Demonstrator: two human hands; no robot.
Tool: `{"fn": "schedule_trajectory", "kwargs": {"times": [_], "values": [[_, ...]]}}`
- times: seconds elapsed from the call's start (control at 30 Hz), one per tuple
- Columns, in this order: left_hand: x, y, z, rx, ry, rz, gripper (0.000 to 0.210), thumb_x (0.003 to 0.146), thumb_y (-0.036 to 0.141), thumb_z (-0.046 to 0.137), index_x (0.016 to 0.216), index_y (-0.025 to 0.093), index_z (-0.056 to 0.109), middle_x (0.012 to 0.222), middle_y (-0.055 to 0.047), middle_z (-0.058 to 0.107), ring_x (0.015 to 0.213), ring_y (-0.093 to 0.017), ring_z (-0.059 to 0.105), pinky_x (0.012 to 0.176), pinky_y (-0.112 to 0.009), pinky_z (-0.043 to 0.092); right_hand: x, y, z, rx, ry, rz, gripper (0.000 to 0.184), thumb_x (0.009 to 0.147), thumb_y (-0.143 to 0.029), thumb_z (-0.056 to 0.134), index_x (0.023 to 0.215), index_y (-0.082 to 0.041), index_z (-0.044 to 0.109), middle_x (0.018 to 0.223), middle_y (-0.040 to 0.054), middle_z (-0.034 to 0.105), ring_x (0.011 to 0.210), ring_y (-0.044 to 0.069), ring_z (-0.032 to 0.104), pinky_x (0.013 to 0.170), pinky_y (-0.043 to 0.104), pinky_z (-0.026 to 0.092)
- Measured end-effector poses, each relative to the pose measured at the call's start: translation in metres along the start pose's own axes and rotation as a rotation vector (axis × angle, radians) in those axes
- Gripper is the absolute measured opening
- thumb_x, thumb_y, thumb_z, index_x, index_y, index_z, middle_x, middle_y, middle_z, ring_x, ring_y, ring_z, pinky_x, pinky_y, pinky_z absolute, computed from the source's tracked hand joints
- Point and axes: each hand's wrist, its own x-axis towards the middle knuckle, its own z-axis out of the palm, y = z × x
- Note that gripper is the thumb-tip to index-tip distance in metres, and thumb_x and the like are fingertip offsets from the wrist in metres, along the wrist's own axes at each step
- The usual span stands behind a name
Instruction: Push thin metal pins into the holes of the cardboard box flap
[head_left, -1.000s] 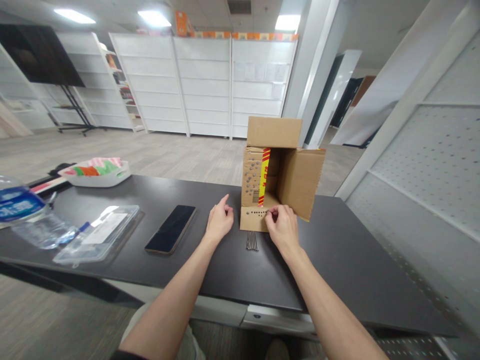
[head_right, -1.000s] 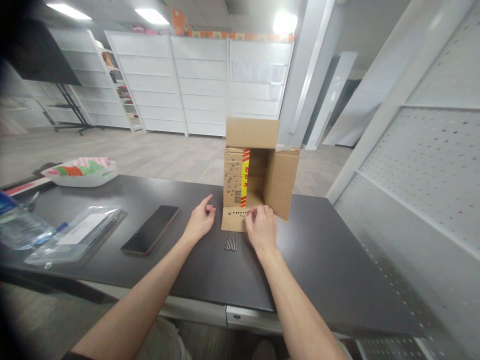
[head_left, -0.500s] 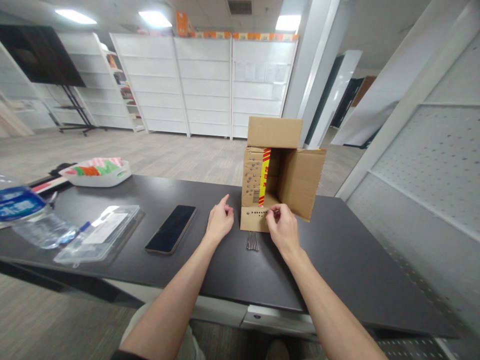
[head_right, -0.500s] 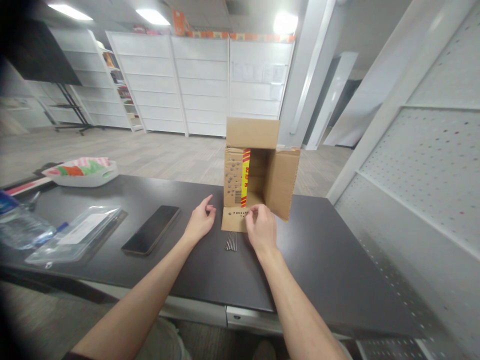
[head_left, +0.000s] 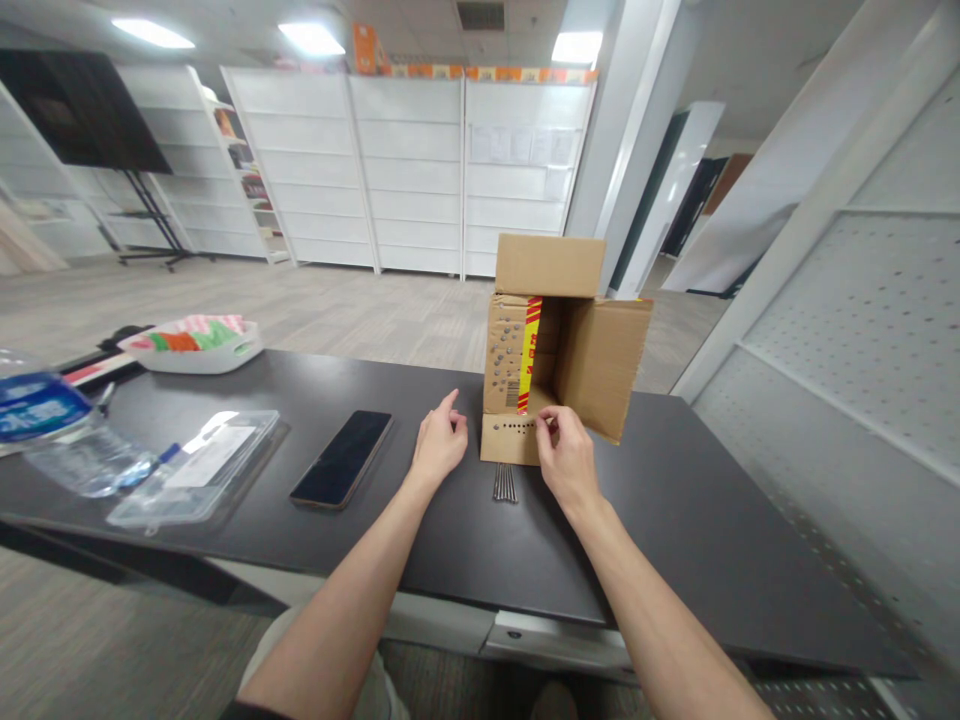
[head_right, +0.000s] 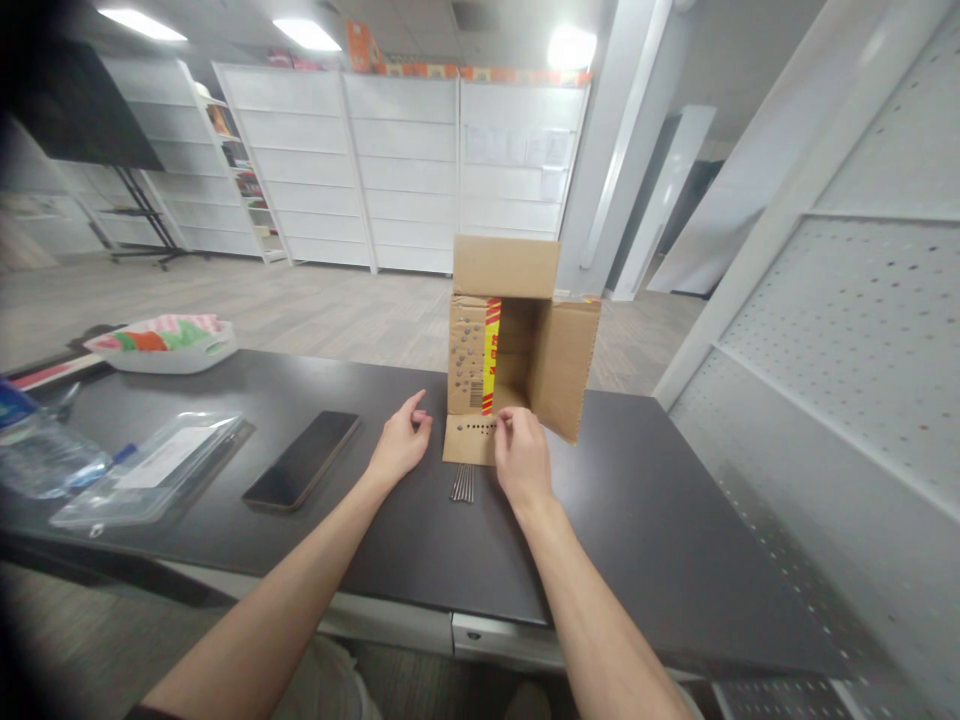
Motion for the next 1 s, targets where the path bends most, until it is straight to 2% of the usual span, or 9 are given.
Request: {"fn": "schedule_trajectory", "kwargs": {"times": [0.27,0.67,0.9,1.0], "values": [[0.0,0.002,-0.0009,-0.007,-0.011,-0.003,0.056,0.086,0.016,0.05,0.143,0.012,0.047,0.095,-0.007,0.075,0.11,-0.021,0.066,0.109,-0.04,0.044,0.0001,-0.0012,-0.0008,0.018,-0.012,-0.053,0.012,0.094,-0.023,0.045,0.093,-0.02,0.057,0.088,0.0078,0.064,0.081,0.021,0.059,0.076,0.036,0.048],[0.0007,-0.0012,0.0013,-0.005,0.001,-0.003,0.056,0.086,0.017,0.05,0.142,0.013,0.048,0.094,-0.007,0.075,0.109,-0.021,0.067,0.106,-0.039,0.046,0.0006,-0.0075,-0.0052,0.074,0.065,-0.133,0.017,0.097,-0.024,0.046,0.098,-0.02,0.062,0.092,0.0085,0.066,0.086,0.022,0.061,0.078,0.037,0.051],[-0.0005,0.0025,-0.0011,0.006,-0.008,-0.007,0.056,0.087,0.017,0.05,0.142,0.013,0.047,0.096,-0.007,0.075,0.109,-0.022,0.067,0.107,-0.04,0.045,-0.0001,-0.0091,-0.0044,0.117,0.015,-0.15,0.023,0.099,-0.024,0.044,0.11,-0.021,0.063,0.101,0.0101,0.065,0.096,0.023,0.061,0.082,0.04,0.052],[-0.0009,0.0039,-0.0017,0.01,-0.012,-0.006,0.056,0.086,0.016,0.05,0.142,0.013,0.047,0.095,-0.007,0.075,0.11,-0.021,0.066,0.109,-0.04,0.044,-0.0004,-0.01,-0.0041,0.133,-0.003,-0.159,0.022,0.099,-0.023,0.044,0.11,-0.021,0.064,0.1,0.0102,0.063,0.095,0.022,0.061,0.083,0.039,0.052]]}}
